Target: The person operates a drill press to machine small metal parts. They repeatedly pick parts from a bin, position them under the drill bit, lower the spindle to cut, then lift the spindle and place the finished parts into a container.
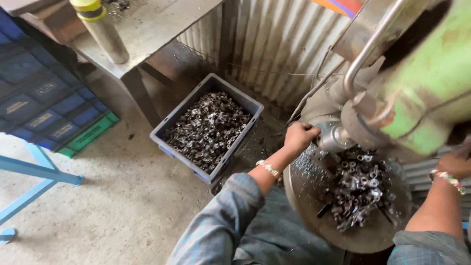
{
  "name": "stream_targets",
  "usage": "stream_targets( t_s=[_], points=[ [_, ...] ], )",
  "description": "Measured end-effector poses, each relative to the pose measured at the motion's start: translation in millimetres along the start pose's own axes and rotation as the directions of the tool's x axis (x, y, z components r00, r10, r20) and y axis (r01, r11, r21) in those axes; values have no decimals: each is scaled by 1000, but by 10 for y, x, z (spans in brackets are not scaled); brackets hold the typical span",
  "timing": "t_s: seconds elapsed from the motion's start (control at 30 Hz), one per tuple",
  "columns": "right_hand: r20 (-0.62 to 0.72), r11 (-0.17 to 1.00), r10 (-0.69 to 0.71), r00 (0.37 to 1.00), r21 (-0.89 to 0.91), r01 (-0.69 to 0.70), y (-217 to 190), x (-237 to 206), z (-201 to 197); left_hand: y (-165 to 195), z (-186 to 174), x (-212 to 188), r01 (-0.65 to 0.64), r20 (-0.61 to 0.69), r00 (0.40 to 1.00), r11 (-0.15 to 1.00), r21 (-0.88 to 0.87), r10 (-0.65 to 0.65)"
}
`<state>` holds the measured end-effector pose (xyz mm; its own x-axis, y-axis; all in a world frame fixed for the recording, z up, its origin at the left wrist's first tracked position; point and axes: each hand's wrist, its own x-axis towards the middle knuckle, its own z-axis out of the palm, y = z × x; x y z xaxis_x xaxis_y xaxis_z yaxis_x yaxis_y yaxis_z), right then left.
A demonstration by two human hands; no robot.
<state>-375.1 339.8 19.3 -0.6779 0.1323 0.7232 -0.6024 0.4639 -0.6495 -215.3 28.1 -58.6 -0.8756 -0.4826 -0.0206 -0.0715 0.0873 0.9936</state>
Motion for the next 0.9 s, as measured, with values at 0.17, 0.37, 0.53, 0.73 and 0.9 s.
stream_targets(
  t_s=[0.17,0.37,0.53,0.73,0.9],
  points=[
    [48,929,120,992,348,-129,-141,-864,-511,76,-101,-131,76,-9,997,996,41,-75],
    [223,923,289,931,-323,-209,-251,-1727,-1724,60,51,-174,125,-271,947,975,-185,-173],
    [270,927,334,903,79,-367,-342,-1877,-2026,134,87,-189,156,-263,946,977,-144,-190],
    [199,936,34,979,-349,38,-241,-1929,-1819,170,-34,-297,71,-377,921,994,-85,-98],
    [175,950,120,977,-307,-61,-219,-1865,-1689,211,34,-279,60,-373,916,971,-233,-146]
  ],
)
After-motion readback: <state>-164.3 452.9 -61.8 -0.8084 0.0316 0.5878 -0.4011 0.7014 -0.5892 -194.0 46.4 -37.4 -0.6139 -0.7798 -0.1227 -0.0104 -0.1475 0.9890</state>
